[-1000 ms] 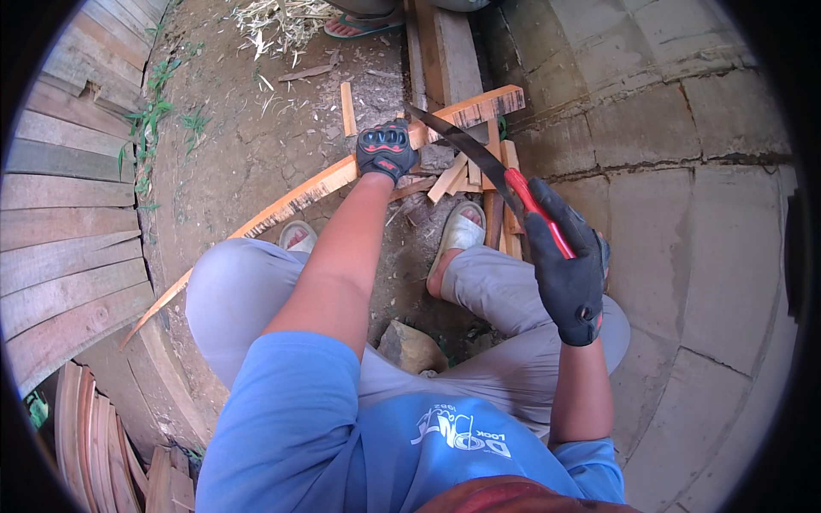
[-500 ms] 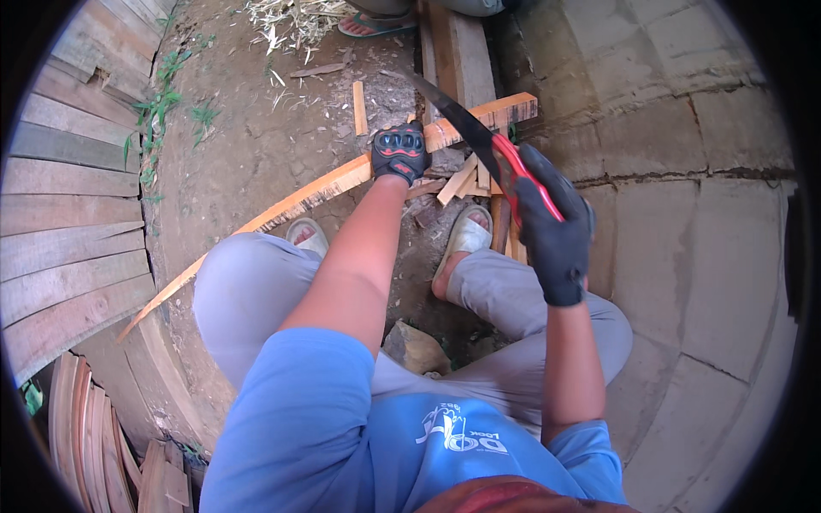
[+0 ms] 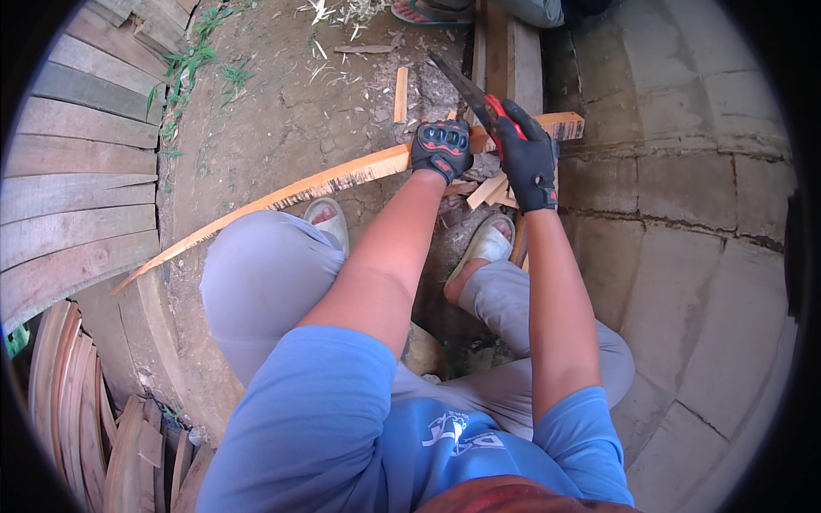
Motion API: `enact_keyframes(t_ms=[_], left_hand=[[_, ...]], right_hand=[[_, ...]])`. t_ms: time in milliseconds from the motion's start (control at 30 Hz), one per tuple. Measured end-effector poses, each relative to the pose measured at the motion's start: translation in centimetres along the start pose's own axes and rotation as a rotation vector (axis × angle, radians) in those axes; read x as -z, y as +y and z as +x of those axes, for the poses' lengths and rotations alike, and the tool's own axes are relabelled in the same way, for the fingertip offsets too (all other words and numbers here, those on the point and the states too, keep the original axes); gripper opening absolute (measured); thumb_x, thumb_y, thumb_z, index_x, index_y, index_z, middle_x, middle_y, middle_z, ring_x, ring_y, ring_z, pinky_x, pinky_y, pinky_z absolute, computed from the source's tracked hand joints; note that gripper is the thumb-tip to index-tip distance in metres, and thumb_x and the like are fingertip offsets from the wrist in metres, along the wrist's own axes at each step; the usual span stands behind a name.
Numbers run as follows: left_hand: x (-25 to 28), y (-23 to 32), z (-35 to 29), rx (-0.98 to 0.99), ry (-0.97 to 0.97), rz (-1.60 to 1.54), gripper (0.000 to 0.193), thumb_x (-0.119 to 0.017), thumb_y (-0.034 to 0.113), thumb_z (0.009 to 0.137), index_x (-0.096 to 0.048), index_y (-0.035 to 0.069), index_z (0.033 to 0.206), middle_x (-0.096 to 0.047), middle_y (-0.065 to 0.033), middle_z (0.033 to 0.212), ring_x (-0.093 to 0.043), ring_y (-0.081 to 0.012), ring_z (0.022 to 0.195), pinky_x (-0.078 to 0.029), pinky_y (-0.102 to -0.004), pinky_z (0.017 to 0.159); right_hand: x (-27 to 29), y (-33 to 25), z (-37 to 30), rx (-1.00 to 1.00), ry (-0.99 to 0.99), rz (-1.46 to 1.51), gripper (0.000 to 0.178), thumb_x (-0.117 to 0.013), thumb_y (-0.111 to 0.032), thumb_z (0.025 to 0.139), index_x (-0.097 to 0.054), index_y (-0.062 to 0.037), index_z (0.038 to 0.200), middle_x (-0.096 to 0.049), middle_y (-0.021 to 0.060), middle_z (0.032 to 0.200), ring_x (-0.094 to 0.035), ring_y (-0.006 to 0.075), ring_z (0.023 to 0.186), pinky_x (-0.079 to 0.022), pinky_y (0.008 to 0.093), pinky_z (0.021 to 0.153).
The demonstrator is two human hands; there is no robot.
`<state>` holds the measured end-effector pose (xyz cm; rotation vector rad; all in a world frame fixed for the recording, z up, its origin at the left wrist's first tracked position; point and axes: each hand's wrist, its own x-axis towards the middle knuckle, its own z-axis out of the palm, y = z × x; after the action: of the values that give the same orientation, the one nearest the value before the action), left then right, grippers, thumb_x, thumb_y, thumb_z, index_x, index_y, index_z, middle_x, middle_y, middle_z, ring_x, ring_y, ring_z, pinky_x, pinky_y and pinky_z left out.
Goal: The person sits on the ground and uses a hand saw to cut a thin wooden strip into smaller pieces. The person holds the wood with one hand and saws with the other, creating a pile of cut wood segments.
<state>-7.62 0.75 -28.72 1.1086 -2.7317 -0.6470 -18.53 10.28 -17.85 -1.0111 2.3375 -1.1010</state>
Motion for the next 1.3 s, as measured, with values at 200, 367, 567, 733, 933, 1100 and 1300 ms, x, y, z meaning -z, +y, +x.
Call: enact_keyframes(t_ms=[200, 367, 567, 733, 933, 1100, 1300], left_hand=[[0.1, 0.4, 0.7, 0.003, -0.072, 0.016, 0.035, -0.072, 0.033, 0.089, -0.077, 0.012, 0.116, -0.079, -0.0139, 0.117, -0.076, -0.0299, 0.111, -0.056, -0.0447, 0.097], [0.2, 0.0, 0.7, 0.035, -0.151, 0.038, 0.046, -0.072, 0.039, 0.089, -0.075, 0.013, 0.127, -0.077, -0.0126, 0.124, -0.074, -0.0297, 0.118, -0.056, -0.0446, 0.102], [0.0, 0.0, 0.8, 0.041, -0.084, 0.064, 0.044, -0.071, 0.046, 0.086, -0.078, 0.016, 0.118, -0.079, -0.0121, 0.116, -0.076, -0.0326, 0.110, -0.058, -0.0487, 0.095], [-0.5, 0.1, 1.0, 0.024, -0.052, 0.048, 0.040, -0.069, 0.042, 0.088, -0.078, 0.015, 0.117, -0.079, -0.0124, 0.114, -0.076, -0.0327, 0.108, -0.058, -0.0488, 0.094], [-0.4, 0.0, 0.8, 0.013, -0.037, 0.086, 0.036, -0.069, 0.038, 0.088, -0.078, 0.015, 0.115, -0.079, -0.0117, 0.113, -0.077, -0.0319, 0.107, -0.059, -0.0480, 0.092], [0.6, 0.4, 0.4, 0.037, -0.075, 0.072, 0.038, -0.072, 0.037, 0.087, -0.077, 0.015, 0.117, -0.079, -0.0110, 0.114, -0.076, -0.0307, 0.108, -0.059, -0.0461, 0.092], [0.6, 0.7, 0.8, 0.005, -0.123, 0.046, 0.040, -0.073, 0.034, 0.086, -0.076, 0.014, 0.121, -0.078, -0.0119, 0.117, -0.075, -0.0286, 0.113, -0.058, -0.0431, 0.095]], right_hand=[[0.8, 1.2, -2.3, 0.147, 0.026, -0.131, 0.042, -0.067, -0.033, 0.105, -0.072, -0.0135, 0.142, -0.076, 0.0179, 0.131, -0.072, 0.0356, 0.123, -0.055, 0.0426, 0.106], [4.9, -1.4, -8.2, 0.080, 0.002, -0.138, 0.038, -0.065, -0.027, 0.106, -0.072, -0.0157, 0.141, -0.075, 0.0196, 0.132, -0.072, 0.0372, 0.123, -0.055, 0.0433, 0.105], [13.0, -4.8, -18.6, -0.061, -0.009, -0.187, 0.039, -0.065, -0.024, 0.107, -0.070, -0.0085, 0.143, -0.077, 0.0169, 0.129, -0.070, 0.0270, 0.110, -0.054, 0.0374, 0.094], [16.8, -6.2, -24.2, -0.251, 0.026, -0.153, 0.039, -0.066, -0.019, 0.107, -0.070, -0.0059, 0.143, -0.076, 0.0167, 0.132, -0.074, 0.0257, 0.113, -0.056, 0.0382, 0.096], [16.3, -7.0, -22.2, -0.262, 0.076, -0.121, 0.038, -0.067, -0.016, 0.106, -0.070, -0.0055, 0.143, -0.077, 0.0160, 0.133, -0.077, 0.0275, 0.115, -0.056, 0.0372, 0.099], [10.5, -4.0, -15.2, 0.118, 0.017, -0.200, 0.036, -0.069, -0.019, 0.105, -0.073, -0.0057, 0.138, -0.078, 0.0195, 0.128, -0.076, 0.0332, 0.117, -0.057, 0.0404, 0.100], [1.6, 0.7, -2.9, 0.142, 0.043, -0.036, 0.040, -0.068, -0.028, 0.104, -0.073, -0.0080, 0.138, -0.076, 0.0183, 0.134, -0.071, 0.0344, 0.126, -0.054, 0.0416, 0.108]])
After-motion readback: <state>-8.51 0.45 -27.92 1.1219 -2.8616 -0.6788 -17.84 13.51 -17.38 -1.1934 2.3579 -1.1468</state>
